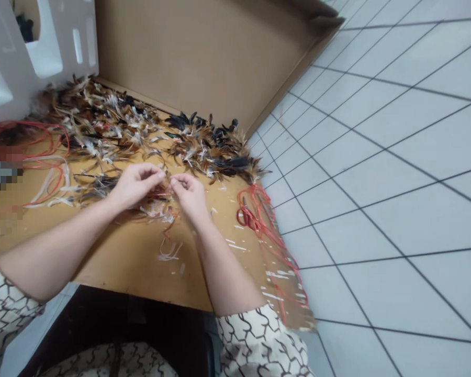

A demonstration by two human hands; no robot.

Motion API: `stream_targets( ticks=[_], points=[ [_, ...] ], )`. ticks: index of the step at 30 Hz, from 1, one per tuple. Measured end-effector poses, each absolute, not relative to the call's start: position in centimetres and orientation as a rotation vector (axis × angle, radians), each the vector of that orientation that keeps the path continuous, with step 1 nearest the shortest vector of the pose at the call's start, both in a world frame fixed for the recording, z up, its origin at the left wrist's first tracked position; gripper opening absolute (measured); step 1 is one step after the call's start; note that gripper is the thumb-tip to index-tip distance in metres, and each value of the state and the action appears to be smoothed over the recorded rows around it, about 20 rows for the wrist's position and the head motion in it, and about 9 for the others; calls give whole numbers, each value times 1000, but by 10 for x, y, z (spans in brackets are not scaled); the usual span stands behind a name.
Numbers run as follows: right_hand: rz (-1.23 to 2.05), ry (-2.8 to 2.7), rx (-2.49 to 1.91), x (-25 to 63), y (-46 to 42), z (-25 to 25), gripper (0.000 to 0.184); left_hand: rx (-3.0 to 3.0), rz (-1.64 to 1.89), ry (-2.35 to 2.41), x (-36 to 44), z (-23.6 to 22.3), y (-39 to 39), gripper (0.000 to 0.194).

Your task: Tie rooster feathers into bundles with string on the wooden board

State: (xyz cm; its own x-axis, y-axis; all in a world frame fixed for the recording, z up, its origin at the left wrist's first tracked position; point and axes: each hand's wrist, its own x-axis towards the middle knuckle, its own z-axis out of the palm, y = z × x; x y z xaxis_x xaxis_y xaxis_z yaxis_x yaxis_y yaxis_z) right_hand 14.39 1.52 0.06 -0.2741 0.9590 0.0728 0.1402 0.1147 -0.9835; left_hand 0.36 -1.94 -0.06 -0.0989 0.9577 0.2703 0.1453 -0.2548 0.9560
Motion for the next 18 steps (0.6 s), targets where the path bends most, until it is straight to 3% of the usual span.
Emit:
stream_targets(
  ticks=[4, 9, 15, 18],
  points=[
    [1191, -1528, -1085, 152, 11, -12, 19, 1479, 1442, 1430, -10, -1, -14, 14],
    [1125, -1546, -1106, 169, 18, -22, 12, 1738, 956, 1370, -19, -5, -11, 22],
    [1112, -1578, -1100, 168, 16, -20, 3, 1969, 654, 1480, -33, 0, -10, 41],
    [1142, -1627, -1063, 162, 8, -18, 3, 2004, 556, 1511, -41, 2, -10, 39]
  ],
)
